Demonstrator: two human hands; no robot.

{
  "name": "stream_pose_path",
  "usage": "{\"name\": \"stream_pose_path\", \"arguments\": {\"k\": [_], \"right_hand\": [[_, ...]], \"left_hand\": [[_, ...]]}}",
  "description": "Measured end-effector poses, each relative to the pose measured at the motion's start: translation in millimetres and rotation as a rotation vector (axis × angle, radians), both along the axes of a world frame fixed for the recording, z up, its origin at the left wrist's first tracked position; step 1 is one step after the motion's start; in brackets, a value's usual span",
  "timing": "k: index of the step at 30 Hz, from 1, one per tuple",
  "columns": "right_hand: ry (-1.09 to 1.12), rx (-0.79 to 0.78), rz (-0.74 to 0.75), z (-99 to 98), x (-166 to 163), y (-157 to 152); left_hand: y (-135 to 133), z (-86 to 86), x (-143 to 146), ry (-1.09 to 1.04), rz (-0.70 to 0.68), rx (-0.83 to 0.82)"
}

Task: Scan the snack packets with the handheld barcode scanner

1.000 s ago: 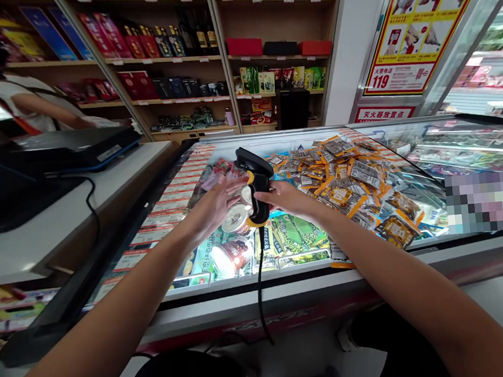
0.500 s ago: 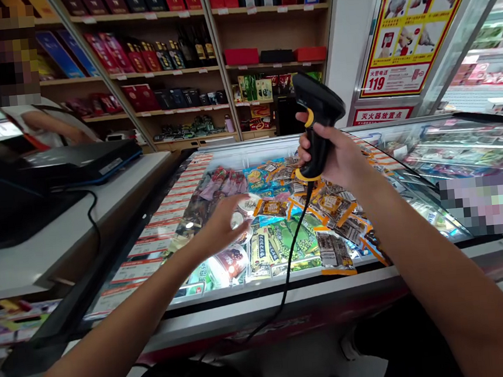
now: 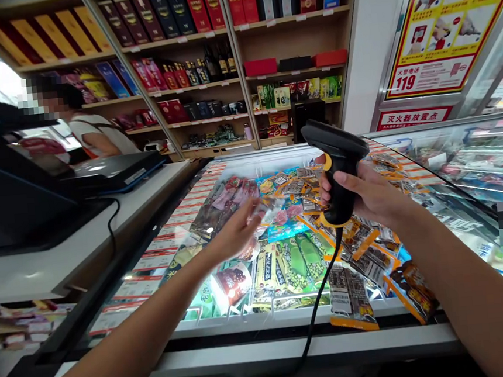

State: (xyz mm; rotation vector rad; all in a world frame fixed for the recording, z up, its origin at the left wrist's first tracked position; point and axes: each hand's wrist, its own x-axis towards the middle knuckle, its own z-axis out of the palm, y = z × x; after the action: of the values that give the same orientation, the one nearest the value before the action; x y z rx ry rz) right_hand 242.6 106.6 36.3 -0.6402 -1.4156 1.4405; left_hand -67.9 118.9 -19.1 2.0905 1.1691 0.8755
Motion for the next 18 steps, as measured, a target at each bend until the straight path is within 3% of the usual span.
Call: {"name": "stream_pose_path", "arguments": {"k": [4,6,11,15,18], "right_hand": [[0.029,-0.097,0.119,-10.1,-10,-6],[-0.025,-0.172,0.200,-15.0,-12,-8],[-0.251,-0.160,0.372,-29.6,-15,-10],[-0.233,-0.260,0.332,-39.4,-23,-10],[-0.256,-0.263,0.284,-45.1,-26,-10]], "left_hand": [[5,3.9,-5,-0.680,0.025,-0.321],[6,2.8,-2,-0.882,-0.009,-0.457],[6,-7.1,5,-0.930,0.051,-0.466],[9,-9.5,5,-1.037,0.163,-0.429],[12,-7.4,2,-1.044,0.167,-0.382]]}}
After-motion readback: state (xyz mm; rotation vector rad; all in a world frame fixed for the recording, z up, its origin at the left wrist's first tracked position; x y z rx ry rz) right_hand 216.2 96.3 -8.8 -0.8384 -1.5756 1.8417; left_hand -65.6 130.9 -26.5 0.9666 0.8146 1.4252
